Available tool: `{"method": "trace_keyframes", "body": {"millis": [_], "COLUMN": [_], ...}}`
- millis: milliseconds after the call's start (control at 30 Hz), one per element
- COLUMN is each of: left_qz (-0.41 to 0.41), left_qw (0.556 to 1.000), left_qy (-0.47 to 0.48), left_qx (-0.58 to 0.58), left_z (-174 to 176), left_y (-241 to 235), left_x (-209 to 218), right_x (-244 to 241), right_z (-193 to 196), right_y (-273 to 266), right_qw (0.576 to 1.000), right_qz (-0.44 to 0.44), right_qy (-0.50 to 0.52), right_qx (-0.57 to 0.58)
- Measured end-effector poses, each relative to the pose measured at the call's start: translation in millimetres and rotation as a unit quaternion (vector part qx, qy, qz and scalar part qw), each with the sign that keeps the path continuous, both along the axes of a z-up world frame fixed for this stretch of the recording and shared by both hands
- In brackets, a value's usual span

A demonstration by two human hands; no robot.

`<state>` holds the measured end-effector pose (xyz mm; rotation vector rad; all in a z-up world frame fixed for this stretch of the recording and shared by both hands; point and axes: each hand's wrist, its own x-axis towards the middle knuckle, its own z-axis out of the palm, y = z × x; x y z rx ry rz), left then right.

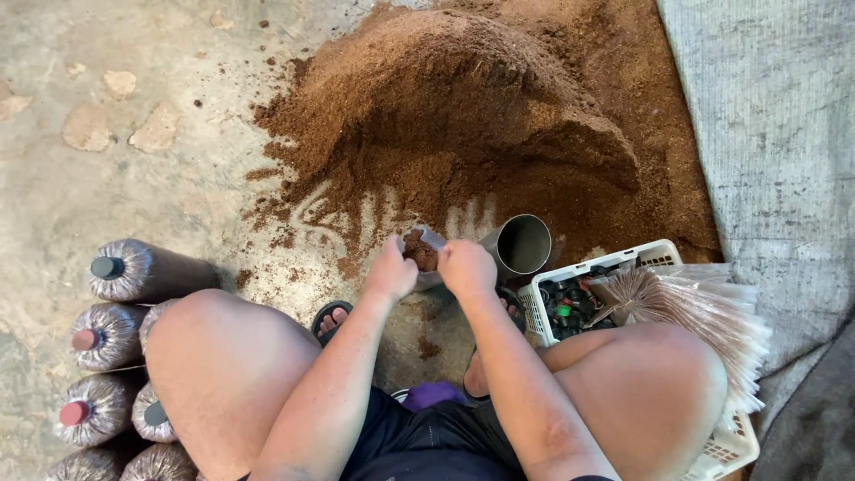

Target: The person scoops brown granular material from a large pile on the floor into a clear plastic bottle. They then secure the bottle with a black cap and place it with other filled bottles.

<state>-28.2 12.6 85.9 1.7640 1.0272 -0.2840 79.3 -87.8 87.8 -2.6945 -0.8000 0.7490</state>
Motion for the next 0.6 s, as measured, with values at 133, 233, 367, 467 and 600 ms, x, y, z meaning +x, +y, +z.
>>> {"method": "trace_keyframes", "body": {"millis": [133,233,367,467,600], "left_qz": [-0.024,-0.036,-0.088,-0.090,-0.142], "left_qw": [0.998,0.994,0.984,0.982,0.962], "left_qy": [0.007,0.031,0.072,0.058,-0.037], "left_qx": [0.051,0.094,0.138,0.156,0.231], "left_z": [13,17,2,16,-23], "left_y": [8,13,20,15,18], "left_x": [-5,-2,4,3,-1], "right_x": [16,23,23,26,23], "right_z": [-18,-22,-12,-10,-5], "right_y": [-15,-25,-30,-26,-11], "right_qw": [0.999,0.998,0.998,0.998,0.988], "right_qz": [-0.039,-0.067,-0.052,-0.030,0.002], "right_qy": [-0.017,-0.003,0.038,0.062,0.124], "right_qx": [-0.004,-0.005,-0.018,-0.002,0.089]}}
